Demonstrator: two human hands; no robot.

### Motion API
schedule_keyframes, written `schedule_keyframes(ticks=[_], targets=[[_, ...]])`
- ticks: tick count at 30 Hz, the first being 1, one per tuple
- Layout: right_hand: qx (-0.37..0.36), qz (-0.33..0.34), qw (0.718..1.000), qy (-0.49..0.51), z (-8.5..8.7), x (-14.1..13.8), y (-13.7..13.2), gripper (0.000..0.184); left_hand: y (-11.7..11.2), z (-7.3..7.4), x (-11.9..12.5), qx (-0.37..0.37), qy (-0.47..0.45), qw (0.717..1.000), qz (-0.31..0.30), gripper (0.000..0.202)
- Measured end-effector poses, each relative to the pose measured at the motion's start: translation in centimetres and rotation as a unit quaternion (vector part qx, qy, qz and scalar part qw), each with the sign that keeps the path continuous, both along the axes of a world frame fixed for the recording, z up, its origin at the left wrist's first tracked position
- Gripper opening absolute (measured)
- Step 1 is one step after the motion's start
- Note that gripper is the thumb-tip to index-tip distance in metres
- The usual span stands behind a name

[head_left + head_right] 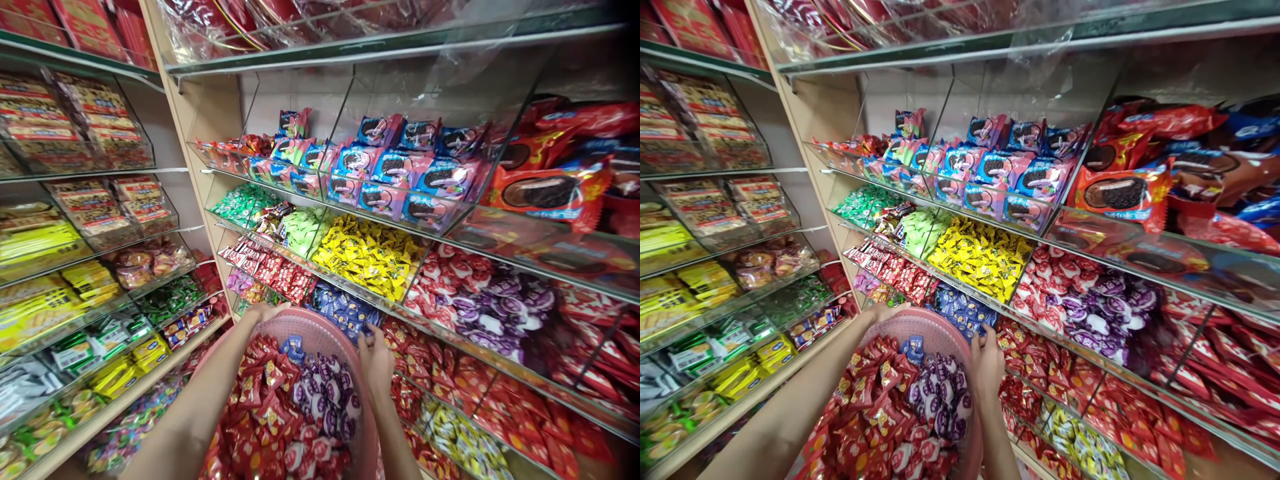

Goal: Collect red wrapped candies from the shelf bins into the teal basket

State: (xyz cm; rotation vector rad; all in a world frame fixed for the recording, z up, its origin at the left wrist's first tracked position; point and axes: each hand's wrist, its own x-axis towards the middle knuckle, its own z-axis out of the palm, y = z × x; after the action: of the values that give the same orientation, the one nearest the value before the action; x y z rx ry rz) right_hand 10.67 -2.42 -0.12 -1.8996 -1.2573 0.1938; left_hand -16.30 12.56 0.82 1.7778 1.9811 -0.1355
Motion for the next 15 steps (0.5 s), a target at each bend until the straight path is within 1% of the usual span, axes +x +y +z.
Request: schedule_keyframes(ticks=[3,6,10,15], targets=[[-0.05,-0.044,0.995,-0.074,-0.3,1.3,-0.4,0.039,0.1,-0.1,0.0,-0.014,-0.009,1.0,-0.007,0.104],[-0.084,-0.055,0.987,-0.125,-0.3,1.0,-0.1,0.039,0.0,0.0,0.0,-0.015,-0.01,1.0,-0.01,0.103],[-0.127,-0.068,0.979,-0.142,0.1,0.5,0.6,0.039,-0.2,0.1,0.0,-0.014,-0.007,1.0,-0.002,0.1],[-0.143,-0.078,0.977,-0.137,-0.2,0.7,0.9,0.032,-0.4,0.6,0.1,-0.017,-0.013,1.0,0.006,0.103]])
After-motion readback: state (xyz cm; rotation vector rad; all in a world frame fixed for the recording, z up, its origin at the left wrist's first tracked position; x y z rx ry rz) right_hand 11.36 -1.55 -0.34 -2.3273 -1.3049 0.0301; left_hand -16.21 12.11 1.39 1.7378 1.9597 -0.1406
